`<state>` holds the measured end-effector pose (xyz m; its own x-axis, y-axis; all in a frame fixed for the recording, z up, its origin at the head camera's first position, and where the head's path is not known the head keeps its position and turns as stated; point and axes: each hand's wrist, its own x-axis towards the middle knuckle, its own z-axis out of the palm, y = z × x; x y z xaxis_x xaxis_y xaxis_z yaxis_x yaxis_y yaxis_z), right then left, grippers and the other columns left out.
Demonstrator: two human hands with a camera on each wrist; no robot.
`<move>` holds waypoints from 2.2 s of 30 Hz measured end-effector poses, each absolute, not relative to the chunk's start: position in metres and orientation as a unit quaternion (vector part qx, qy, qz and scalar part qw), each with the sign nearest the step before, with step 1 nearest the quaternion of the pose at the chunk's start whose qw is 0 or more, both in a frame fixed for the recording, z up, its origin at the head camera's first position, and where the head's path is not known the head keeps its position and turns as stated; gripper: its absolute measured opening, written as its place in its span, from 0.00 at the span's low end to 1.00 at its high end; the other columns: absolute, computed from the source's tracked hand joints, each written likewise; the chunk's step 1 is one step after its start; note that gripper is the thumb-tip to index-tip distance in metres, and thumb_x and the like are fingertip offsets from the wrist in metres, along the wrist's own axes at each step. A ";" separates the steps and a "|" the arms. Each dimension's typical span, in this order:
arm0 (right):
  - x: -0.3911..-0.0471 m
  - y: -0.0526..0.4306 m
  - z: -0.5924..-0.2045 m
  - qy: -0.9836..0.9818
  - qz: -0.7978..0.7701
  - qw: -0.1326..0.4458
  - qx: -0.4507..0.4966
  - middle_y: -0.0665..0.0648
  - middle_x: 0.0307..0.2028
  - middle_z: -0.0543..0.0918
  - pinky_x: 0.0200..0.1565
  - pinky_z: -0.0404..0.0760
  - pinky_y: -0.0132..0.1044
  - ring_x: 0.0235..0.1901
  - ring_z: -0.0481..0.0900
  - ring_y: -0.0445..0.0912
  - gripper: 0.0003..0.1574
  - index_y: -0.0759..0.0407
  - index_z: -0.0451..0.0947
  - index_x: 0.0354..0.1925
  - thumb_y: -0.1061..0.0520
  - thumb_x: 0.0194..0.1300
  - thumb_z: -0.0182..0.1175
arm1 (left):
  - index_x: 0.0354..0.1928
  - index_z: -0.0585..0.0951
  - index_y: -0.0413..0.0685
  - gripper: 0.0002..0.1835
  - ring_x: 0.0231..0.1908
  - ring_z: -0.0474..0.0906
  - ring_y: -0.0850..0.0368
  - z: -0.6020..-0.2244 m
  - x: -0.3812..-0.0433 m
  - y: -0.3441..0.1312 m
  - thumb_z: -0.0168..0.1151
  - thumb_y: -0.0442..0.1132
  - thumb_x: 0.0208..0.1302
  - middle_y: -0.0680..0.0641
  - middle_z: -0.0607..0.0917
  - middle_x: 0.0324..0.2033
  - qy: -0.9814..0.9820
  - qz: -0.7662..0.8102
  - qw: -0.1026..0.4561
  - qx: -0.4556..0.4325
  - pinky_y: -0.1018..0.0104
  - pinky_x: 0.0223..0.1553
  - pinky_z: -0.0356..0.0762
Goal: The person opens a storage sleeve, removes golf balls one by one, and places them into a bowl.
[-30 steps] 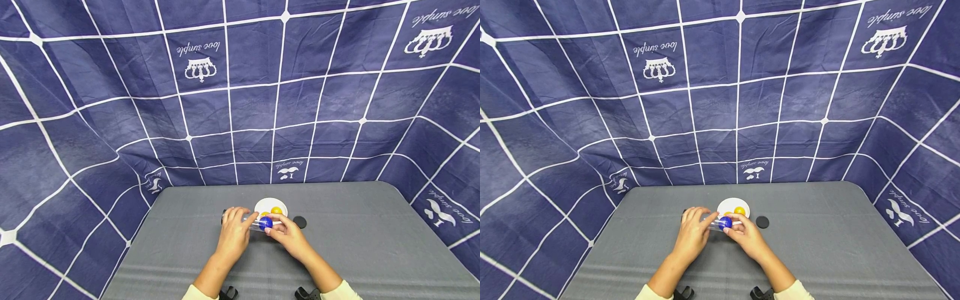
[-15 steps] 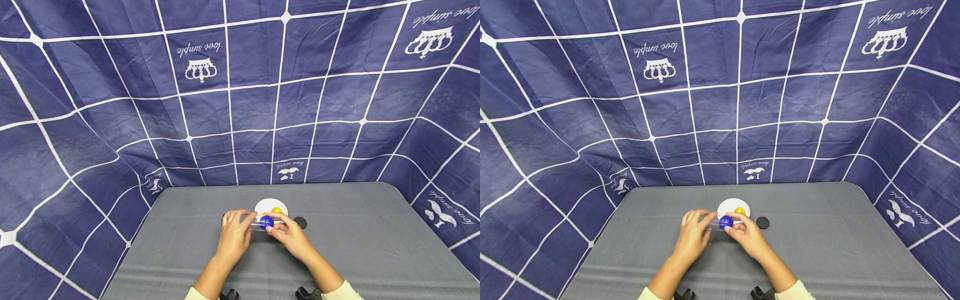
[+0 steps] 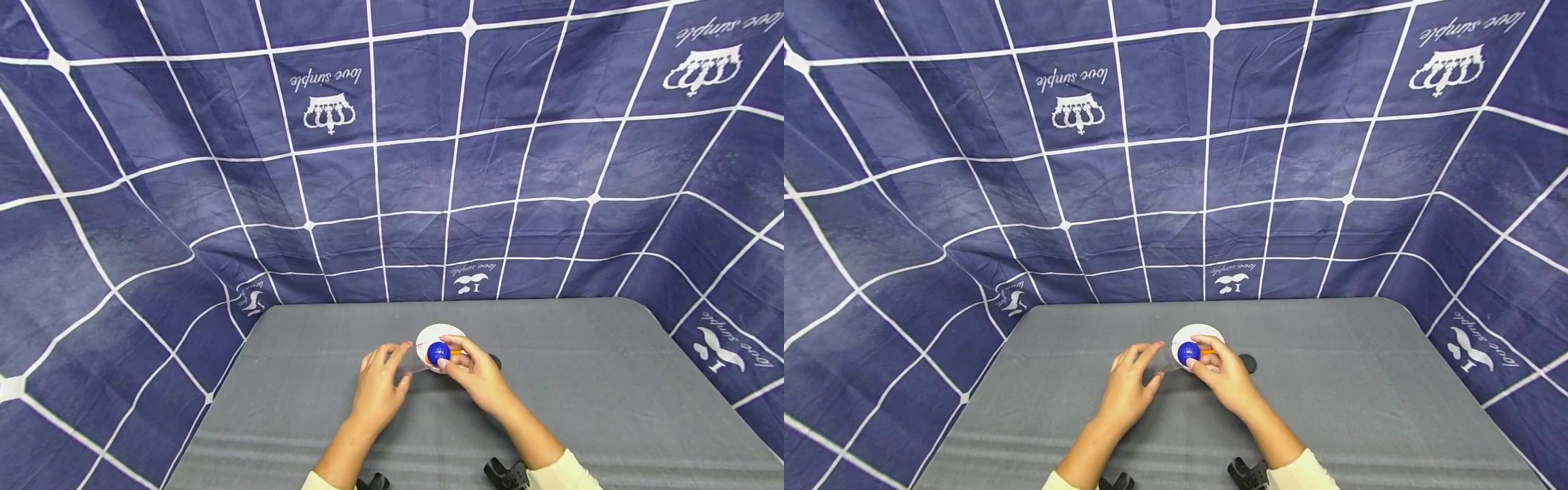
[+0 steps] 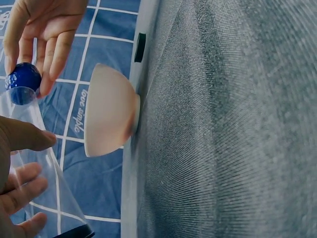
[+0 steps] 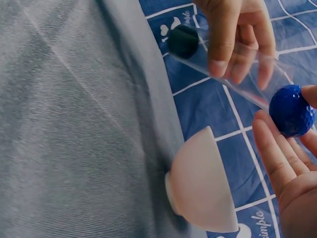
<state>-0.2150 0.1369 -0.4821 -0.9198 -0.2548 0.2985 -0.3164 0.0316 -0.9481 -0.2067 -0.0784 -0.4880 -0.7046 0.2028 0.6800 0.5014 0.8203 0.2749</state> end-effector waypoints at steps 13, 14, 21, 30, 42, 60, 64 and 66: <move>-0.225 0.137 -0.471 -0.755 0.623 0.060 0.196 0.68 0.55 0.75 0.46 0.84 0.28 0.48 0.84 0.46 0.30 0.62 0.74 0.63 0.63 0.64 0.68 | 0.60 0.80 0.51 0.31 0.51 0.84 0.48 -0.488 -0.209 -0.086 0.78 0.38 0.50 0.47 0.87 0.49 -0.901 -0.287 0.285 -0.153 0.51 0.55 0.76; -0.225 0.137 -0.472 -0.756 0.620 0.065 0.200 0.68 0.54 0.75 0.47 0.84 0.28 0.48 0.84 0.49 0.29 0.62 0.75 0.63 0.63 0.64 0.68 | 0.59 0.80 0.51 0.31 0.52 0.84 0.48 -0.488 -0.210 -0.086 0.78 0.38 0.50 0.47 0.87 0.49 -0.901 -0.289 0.285 -0.152 0.50 0.56 0.76; -0.232 0.140 -0.479 -0.773 0.596 0.080 0.200 0.67 0.50 0.76 0.49 0.86 0.35 0.48 0.84 0.58 0.28 0.65 0.77 0.60 0.66 0.61 0.69 | 0.59 0.80 0.47 0.31 0.50 0.83 0.49 -0.491 -0.213 -0.090 0.79 0.39 0.51 0.48 0.88 0.49 -0.898 -0.303 0.283 -0.147 0.53 0.55 0.76; -0.237 0.143 -0.488 -0.838 0.467 0.148 0.241 0.58 0.46 0.81 0.45 0.87 0.37 0.40 0.85 0.46 0.27 0.61 0.81 0.56 0.65 0.57 0.72 | 0.58 0.79 0.42 0.29 0.52 0.84 0.47 -0.493 -0.215 -0.091 0.77 0.36 0.52 0.44 0.88 0.49 -0.888 -0.373 0.242 -0.115 0.51 0.56 0.79; -0.242 0.143 -0.494 -0.879 0.370 0.165 0.251 0.54 0.45 0.82 0.40 0.83 0.34 0.34 0.81 0.43 0.26 0.60 0.82 0.54 0.63 0.55 0.73 | 0.56 0.79 0.40 0.27 0.51 0.84 0.48 -0.501 -0.222 -0.092 0.76 0.36 0.54 0.45 0.86 0.49 -0.878 -0.420 0.215 -0.086 0.54 0.54 0.81; -0.243 0.142 -0.489 -0.898 0.320 0.118 0.279 0.53 0.43 0.80 0.39 0.82 0.31 0.35 0.81 0.41 0.24 0.58 0.81 0.55 0.58 0.59 0.71 | 0.58 0.76 0.40 0.27 0.55 0.82 0.43 -0.504 -0.229 -0.097 0.74 0.38 0.59 0.39 0.84 0.52 -0.858 -0.486 0.156 -0.058 0.51 0.56 0.81; -0.244 0.142 -0.487 -0.902 0.307 0.113 0.282 0.53 0.43 0.80 0.40 0.82 0.31 0.35 0.82 0.40 0.24 0.58 0.81 0.55 0.58 0.61 0.70 | 0.58 0.75 0.40 0.27 0.56 0.82 0.43 -0.504 -0.229 -0.098 0.74 0.39 0.60 0.40 0.84 0.52 -0.859 -0.487 0.149 -0.058 0.51 0.56 0.82; -0.244 0.142 -0.486 -0.905 0.296 0.114 0.285 0.53 0.43 0.80 0.40 0.81 0.31 0.35 0.81 0.40 0.24 0.58 0.81 0.55 0.57 0.61 0.70 | 0.58 0.75 0.39 0.27 0.55 0.83 0.41 -0.505 -0.229 -0.099 0.74 0.38 0.59 0.39 0.84 0.52 -0.858 -0.488 0.149 -0.059 0.51 0.56 0.82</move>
